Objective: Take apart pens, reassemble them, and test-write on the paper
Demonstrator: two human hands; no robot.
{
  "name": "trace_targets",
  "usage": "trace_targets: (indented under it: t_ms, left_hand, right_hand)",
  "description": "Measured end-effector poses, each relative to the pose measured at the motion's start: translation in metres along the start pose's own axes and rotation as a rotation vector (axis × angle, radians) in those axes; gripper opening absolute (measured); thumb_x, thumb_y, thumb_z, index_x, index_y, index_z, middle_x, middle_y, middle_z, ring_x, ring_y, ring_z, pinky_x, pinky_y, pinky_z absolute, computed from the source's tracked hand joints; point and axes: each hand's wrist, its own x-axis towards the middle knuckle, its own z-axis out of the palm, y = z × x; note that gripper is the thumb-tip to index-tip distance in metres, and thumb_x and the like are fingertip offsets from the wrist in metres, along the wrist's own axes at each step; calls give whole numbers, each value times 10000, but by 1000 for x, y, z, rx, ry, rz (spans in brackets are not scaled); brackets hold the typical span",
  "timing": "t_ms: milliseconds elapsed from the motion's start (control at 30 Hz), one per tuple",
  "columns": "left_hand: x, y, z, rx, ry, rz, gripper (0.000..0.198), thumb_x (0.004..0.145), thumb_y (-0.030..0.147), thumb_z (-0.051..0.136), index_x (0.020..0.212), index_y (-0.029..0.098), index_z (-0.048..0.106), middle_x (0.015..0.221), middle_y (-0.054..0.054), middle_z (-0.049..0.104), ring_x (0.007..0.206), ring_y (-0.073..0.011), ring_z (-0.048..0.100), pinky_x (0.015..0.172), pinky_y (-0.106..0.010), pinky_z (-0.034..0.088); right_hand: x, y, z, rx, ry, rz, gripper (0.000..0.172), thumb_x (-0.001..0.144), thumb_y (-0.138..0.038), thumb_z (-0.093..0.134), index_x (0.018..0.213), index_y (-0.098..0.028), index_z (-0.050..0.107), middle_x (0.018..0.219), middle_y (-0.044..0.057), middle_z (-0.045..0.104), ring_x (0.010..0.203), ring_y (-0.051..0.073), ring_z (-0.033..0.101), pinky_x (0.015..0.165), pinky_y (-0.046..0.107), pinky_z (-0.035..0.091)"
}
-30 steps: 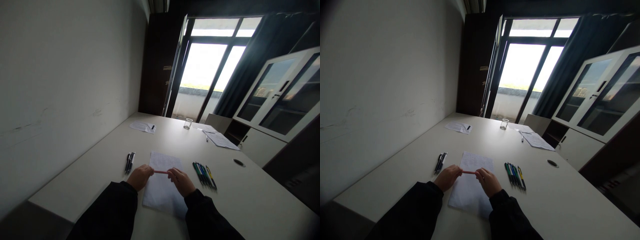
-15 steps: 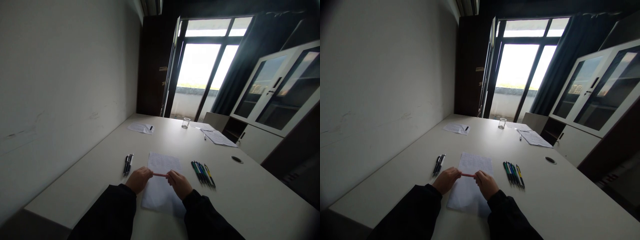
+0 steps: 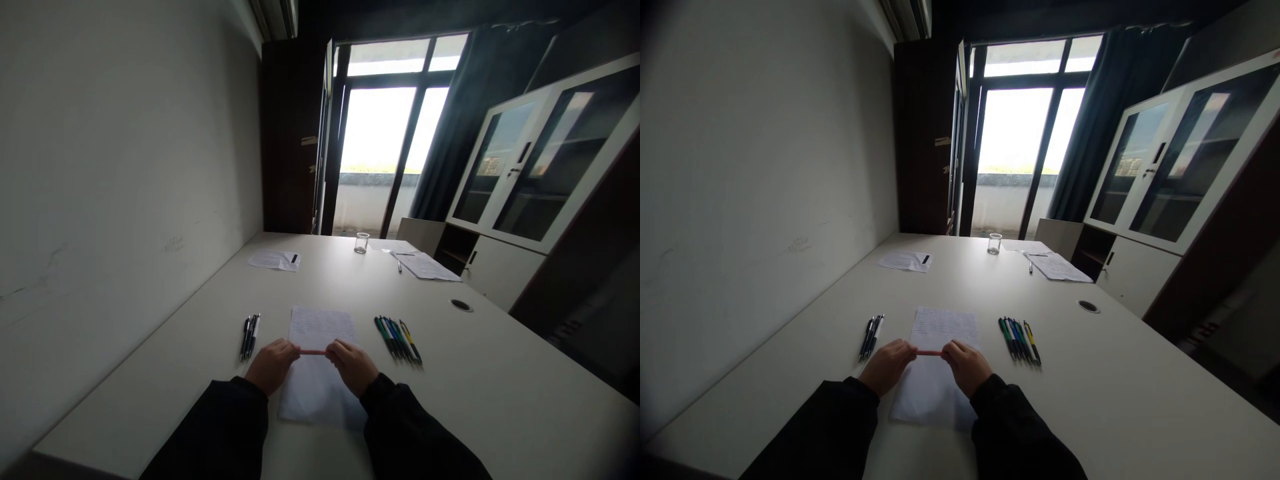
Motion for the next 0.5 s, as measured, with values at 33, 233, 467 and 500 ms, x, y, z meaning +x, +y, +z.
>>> trace_targets:
  t_ms: [33, 233, 467, 500]
  left_hand:
    - [0, 0, 0, 4, -1, 6, 140, 944, 99, 538, 1021, 209, 579, 888, -18, 649, 839, -181, 607, 733, -287, 480]
    - [-1, 3, 2, 14, 4, 27, 134, 955, 113, 525, 1030, 213, 575, 896, -22, 653, 829, -182, 608, 724, -293, 485]
    - [-2, 4, 4, 20, 28, 14, 145, 949, 100, 508, 1016, 207, 579, 875, -27, 647, 809, -175, 619, 708, -280, 489]
    - [-2, 4, 5, 20, 32, 15, 144, 947, 101, 510, 1014, 208, 579, 874, -26, 647, 810, -175, 620, 707, -277, 489]
  right_hand:
    - [-1, -1, 0, -1, 0, 0, 230, 985, -255, 430, 836, -204, 598, 787, 34, 630, 657, 158, 563, 615, 264, 426]
    - [-5, -5, 0, 24, 6, 21, 363, 1024, -273, 338, 771, -195, 588, 710, 20, 615, 602, 141, 557, 590, 255, 422]
    - [-7, -3, -3, 53, 36, 17, 184, 1007, -303, 432, 962, -213, 587, 858, 45, 645, 714, 171, 601, 658, 278, 478]
    - [-8, -2, -3, 53, 42, 16, 176, 1005, -289, 431, 953, -215, 582, 856, 45, 643, 709, 172, 599, 655, 280, 480]
